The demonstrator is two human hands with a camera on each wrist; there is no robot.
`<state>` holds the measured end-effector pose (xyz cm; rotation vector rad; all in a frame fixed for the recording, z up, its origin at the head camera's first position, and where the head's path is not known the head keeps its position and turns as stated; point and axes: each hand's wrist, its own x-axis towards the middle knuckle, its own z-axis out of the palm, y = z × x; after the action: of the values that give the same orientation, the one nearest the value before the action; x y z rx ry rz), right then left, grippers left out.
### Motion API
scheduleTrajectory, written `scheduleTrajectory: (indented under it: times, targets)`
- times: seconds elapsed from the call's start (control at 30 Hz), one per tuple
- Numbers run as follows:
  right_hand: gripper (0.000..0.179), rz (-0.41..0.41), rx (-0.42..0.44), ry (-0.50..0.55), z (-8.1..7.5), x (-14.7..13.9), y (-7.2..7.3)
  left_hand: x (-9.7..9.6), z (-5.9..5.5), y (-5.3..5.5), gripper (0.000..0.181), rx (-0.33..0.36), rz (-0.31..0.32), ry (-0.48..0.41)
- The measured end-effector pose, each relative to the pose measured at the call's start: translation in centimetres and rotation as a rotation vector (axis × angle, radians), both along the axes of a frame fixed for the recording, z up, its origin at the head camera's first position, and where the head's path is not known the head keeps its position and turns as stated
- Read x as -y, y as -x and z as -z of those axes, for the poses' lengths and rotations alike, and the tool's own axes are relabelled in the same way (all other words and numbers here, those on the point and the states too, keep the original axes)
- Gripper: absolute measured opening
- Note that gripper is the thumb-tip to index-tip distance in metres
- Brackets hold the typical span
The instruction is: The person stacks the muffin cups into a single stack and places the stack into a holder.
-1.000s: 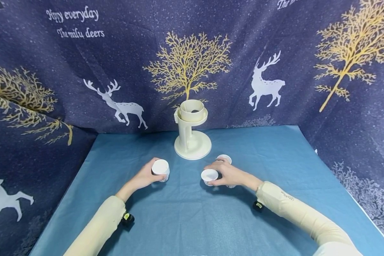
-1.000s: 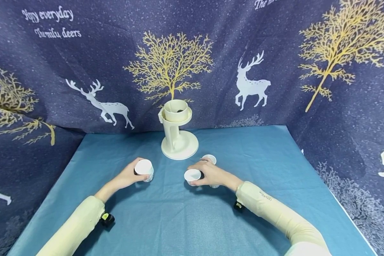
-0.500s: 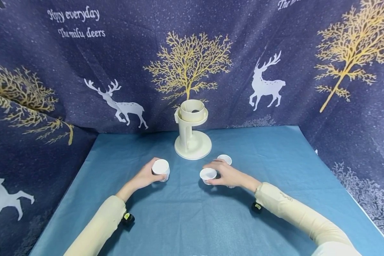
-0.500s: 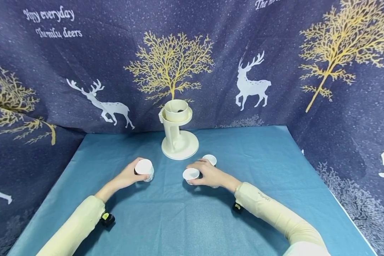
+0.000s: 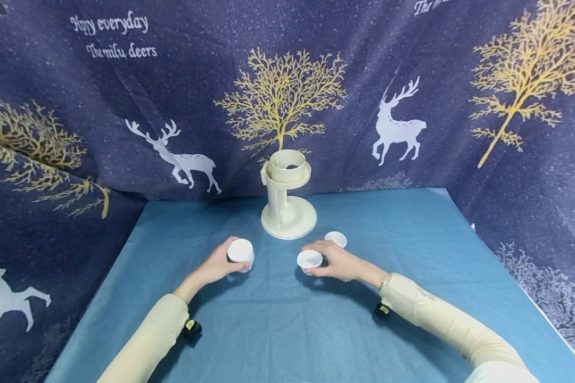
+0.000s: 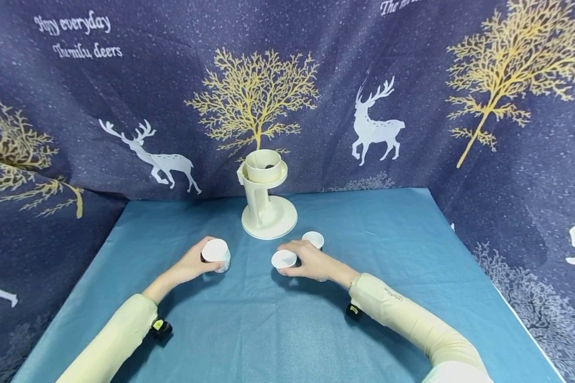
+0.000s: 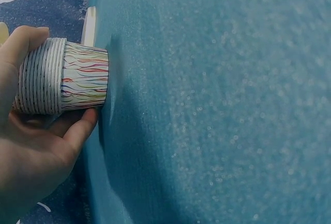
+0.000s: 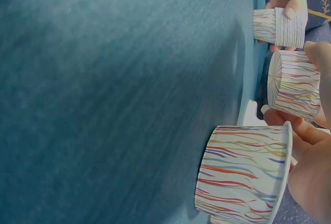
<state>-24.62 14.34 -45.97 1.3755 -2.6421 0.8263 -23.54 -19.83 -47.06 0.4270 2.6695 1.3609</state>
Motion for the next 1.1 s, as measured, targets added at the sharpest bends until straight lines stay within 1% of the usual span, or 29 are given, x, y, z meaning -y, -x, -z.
scheduleTrajectory:
  times: [0.13,0.37,0.6,0.73,0.87,1.1]
  targets:
    - [0.050,0.007,0.015,-0.008,0.2,0.0,0.0,0.0,0.1,0.0,0.062,0.006,-0.002,-0.007]
    - [0.053,0.017,0.013,-0.011,0.3,0.1,0.2,0.0,0.0,0.0,0.062,0.002,0.001,-0.007]
    - [0.056,0.008,0.073,-0.049,-0.3,0.5,-0.1,0.1,-0.1,0.1,0.061,0.002,0.011,0.001]
    - [0.059,0.017,0.106,-0.066,-0.6,0.8,-0.3,0.1,-0.1,0.1,0.061,0.002,0.008,0.009]
    - [0.061,0.027,0.131,-0.082,-0.7,0.9,-0.3,0.0,0.0,0.1,0.061,0.000,0.000,0.016]
    - [0.061,0.025,0.125,-0.084,-0.4,1.0,-0.3,0.0,0.0,0.1,0.062,0.005,-0.003,0.018]
